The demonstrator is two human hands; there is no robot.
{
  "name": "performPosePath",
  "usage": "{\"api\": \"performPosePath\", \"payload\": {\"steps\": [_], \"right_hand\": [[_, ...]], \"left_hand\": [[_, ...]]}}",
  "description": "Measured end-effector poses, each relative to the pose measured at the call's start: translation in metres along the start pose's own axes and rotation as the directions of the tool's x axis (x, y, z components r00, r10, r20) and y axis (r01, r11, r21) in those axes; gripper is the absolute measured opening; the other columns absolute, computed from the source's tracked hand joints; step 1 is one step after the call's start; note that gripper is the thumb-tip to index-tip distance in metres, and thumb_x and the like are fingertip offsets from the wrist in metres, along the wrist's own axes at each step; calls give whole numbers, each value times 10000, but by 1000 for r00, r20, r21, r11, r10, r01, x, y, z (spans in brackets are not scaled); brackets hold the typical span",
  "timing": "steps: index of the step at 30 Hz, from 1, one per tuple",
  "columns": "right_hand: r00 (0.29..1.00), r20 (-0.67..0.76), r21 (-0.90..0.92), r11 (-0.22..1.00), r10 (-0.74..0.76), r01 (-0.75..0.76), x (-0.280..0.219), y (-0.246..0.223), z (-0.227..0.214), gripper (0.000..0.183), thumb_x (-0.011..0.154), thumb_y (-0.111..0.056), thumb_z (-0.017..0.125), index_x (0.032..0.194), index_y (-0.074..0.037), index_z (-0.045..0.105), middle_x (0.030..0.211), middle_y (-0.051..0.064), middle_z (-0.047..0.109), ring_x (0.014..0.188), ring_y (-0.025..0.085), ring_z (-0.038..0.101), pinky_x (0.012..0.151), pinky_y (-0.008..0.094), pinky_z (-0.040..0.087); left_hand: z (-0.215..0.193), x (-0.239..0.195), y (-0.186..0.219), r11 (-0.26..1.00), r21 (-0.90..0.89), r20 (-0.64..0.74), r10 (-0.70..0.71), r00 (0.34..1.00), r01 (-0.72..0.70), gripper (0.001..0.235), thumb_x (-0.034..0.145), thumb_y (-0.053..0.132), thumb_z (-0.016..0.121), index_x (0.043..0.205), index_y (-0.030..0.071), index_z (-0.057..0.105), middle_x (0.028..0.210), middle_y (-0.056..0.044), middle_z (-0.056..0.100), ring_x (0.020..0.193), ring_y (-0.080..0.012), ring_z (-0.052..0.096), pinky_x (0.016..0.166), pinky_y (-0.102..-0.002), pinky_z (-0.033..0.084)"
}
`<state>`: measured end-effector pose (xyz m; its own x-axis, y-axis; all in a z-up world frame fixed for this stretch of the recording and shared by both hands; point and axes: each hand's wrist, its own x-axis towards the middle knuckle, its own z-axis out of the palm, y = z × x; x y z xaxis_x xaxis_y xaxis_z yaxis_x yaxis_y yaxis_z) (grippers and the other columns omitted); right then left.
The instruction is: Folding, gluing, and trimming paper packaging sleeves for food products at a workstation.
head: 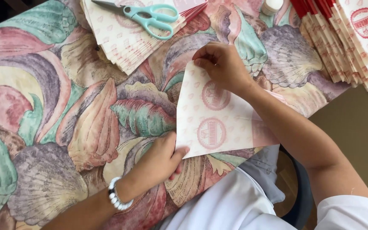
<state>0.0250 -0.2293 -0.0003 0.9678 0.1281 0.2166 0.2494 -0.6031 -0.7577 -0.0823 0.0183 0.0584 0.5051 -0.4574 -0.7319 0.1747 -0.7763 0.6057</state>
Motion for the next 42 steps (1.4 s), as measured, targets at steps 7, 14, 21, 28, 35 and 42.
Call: {"api": "performPosePath", "payload": {"steps": [7, 14, 21, 28, 35, 42], "right_hand": [[999, -2, 12, 999, -51, 51, -5, 8, 5, 56, 980, -2, 711, 1001, -37, 750, 926, 59, 717, 720, 157, 610, 604, 266, 504], [966, -73, 63, 965, -249, 254, -16, -33, -10, 65, 1012, 39, 693, 991, -15, 724, 930, 72, 686, 742, 170, 614, 636, 275, 475], [913, -189, 121, 914, -363, 388, -28, -55, -27, 46, 979, 60, 720, 985, 22, 745, 885, 131, 670, 726, 228, 651, 712, 338, 573], [887, -331, 0, 941, -321, 340, -80, -10, -88, 749, 825, -399, 877, 1376, 26, 601, 1291, 178, 635, 1196, 312, 632, 1051, 448, 495], [941, -321, 614, 780, 108, 120, -130, 35, -94, 1111, 732, -202, 840, 1653, -132, 222, 1417, 250, 573, 1162, 279, 656, 1001, 342, 514], [771, -498, 727, 676, 398, 120, -127, 32, -72, 404, 718, 76, 887, 1080, 19, 717, 854, 162, 745, 725, 226, 759, 683, 348, 652]], "left_hand": [[-33, 16, -18, 909, 397, -270, 248, 930, -127, 495, 972, 533, 581, 1201, 94, 601, 576, 70, 556, 405, -49, 424, 341, -172, 369], [-57, 89, 16, 724, -219, -489, 499, 715, -655, 762, 794, 535, 666, 1346, 31, 520, 1252, -134, 656, 1147, -222, 636, 968, -289, 554], [-30, 90, 23, 610, -524, -358, 476, 804, -594, 225, 948, 230, 725, 959, 6, 752, 798, -102, 751, 688, -153, 705, 652, -268, 582], [-34, 80, 15, 626, -467, -418, 466, 780, -624, 240, 1005, 173, 644, 927, -16, 771, 767, -109, 767, 695, -120, 686, 660, -288, 602], [-39, 70, 15, 689, -63, -509, 600, 617, -722, 376, 1084, 218, 526, 815, 17, 695, 557, -49, 614, 462, -72, 497, 495, -211, 453], [-44, 28, 59, 626, -456, -416, 479, 773, -633, 411, 922, 330, 689, 1164, 7, 612, 918, -120, 706, 870, -227, 690, 841, -411, 603]]}}
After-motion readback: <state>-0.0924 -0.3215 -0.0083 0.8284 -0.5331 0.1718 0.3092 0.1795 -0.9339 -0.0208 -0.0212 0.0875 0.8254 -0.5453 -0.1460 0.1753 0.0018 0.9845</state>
